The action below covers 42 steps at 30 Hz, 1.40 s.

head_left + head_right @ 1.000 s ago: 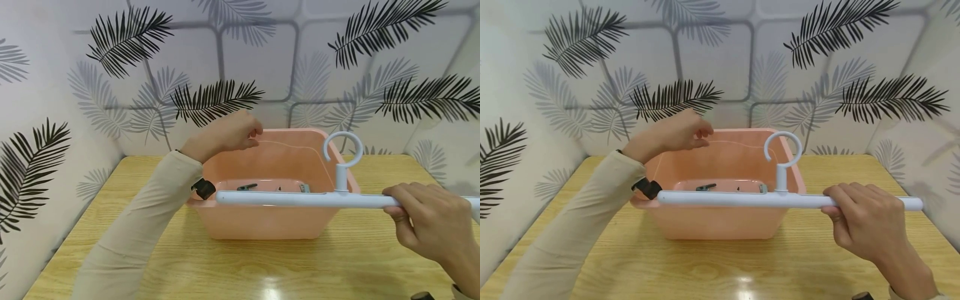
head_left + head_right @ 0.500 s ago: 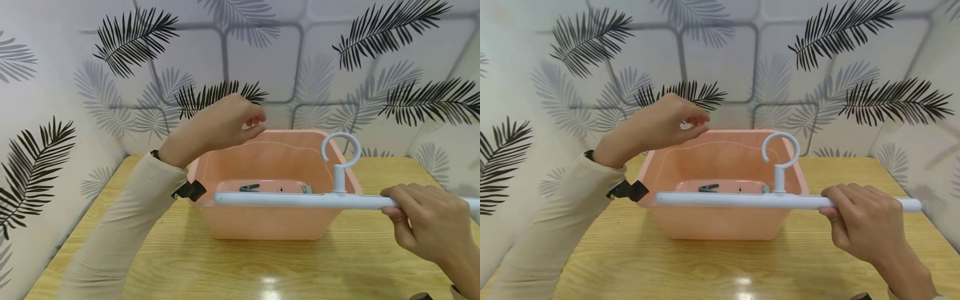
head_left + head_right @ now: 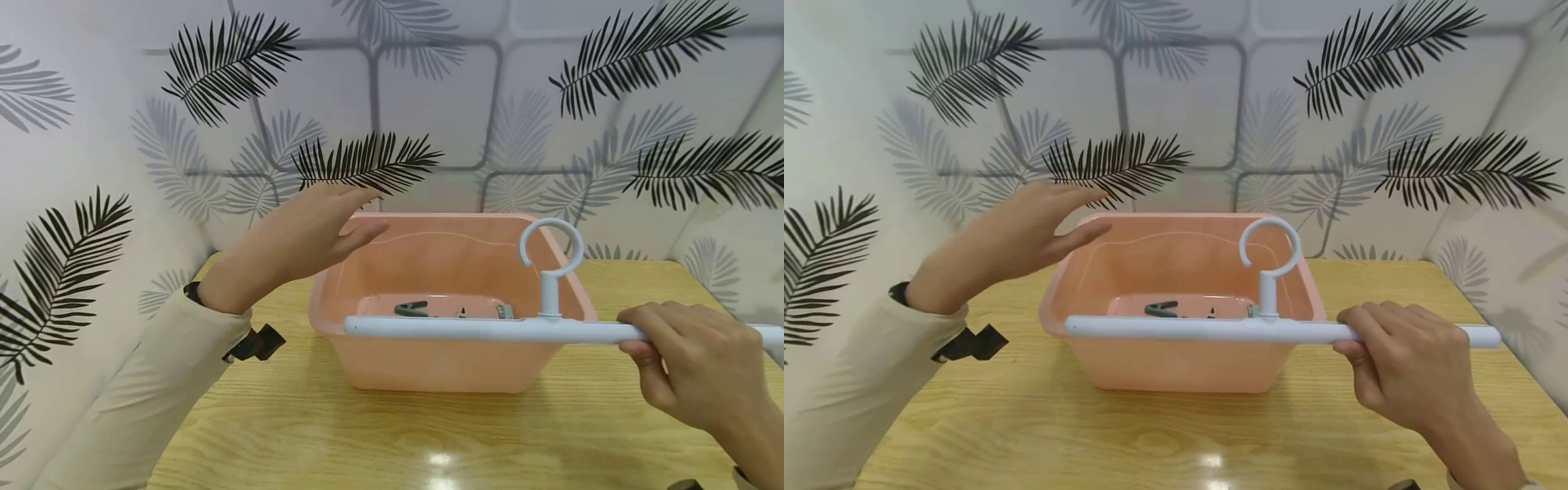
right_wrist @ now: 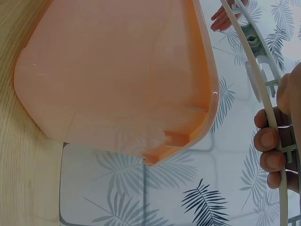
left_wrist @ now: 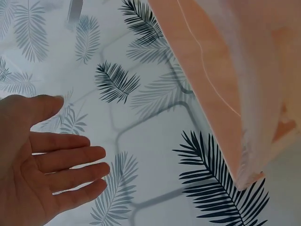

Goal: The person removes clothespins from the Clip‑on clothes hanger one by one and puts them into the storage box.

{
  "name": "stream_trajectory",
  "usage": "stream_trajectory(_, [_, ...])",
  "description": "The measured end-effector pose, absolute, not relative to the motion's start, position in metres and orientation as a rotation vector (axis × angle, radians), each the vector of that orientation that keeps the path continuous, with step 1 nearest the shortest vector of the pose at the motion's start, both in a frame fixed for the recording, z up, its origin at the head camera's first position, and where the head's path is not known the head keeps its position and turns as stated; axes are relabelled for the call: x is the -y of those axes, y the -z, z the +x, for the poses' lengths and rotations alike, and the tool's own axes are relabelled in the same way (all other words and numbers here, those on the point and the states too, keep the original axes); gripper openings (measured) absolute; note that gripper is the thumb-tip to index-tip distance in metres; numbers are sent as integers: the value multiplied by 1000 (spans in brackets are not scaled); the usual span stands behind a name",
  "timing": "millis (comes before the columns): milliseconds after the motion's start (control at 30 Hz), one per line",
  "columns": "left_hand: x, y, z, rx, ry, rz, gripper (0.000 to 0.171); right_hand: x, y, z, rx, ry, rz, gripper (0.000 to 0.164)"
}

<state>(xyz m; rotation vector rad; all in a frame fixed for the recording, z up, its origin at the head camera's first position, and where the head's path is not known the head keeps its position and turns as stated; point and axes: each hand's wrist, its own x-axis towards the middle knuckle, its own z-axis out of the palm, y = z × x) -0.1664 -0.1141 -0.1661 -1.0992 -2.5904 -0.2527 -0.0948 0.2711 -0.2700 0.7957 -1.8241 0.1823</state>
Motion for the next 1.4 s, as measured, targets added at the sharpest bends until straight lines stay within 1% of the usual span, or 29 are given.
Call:
stream_trajectory(67, [118,170,-164,2666,261,-1017,52,-270,270,-94,1830,-180,799,51])
stream_trajectory(167, [121,178,-164,2768,251,-937,61,-268,270,-92,1833,-181,801,52])
stream_trajectory(267, [124,187,-167,2831,209,-893,67,-264,270,-88,1837,-178,806,53])
stream_trajectory(433, [127,207,-175,2908,185,-847,71,-256,268,-81,1868,-175,823,53])
stream_trajectory(567, [130,223,-181,2979,246,-808,71,-253,269,-76,1881,-180,826,52])
stream_trajectory(767, [134,240,-189,3022,254,-768,67,-255,275,-76,1879,-196,838,52])
stream_trajectory(1200, [136,248,-192,3104,295,-695,68,-252,279,-67,1893,-214,866,51])
stream_trajectory(1400, [137,250,-192,3126,321,-668,68,-246,279,-62,1838,-252,929,50])
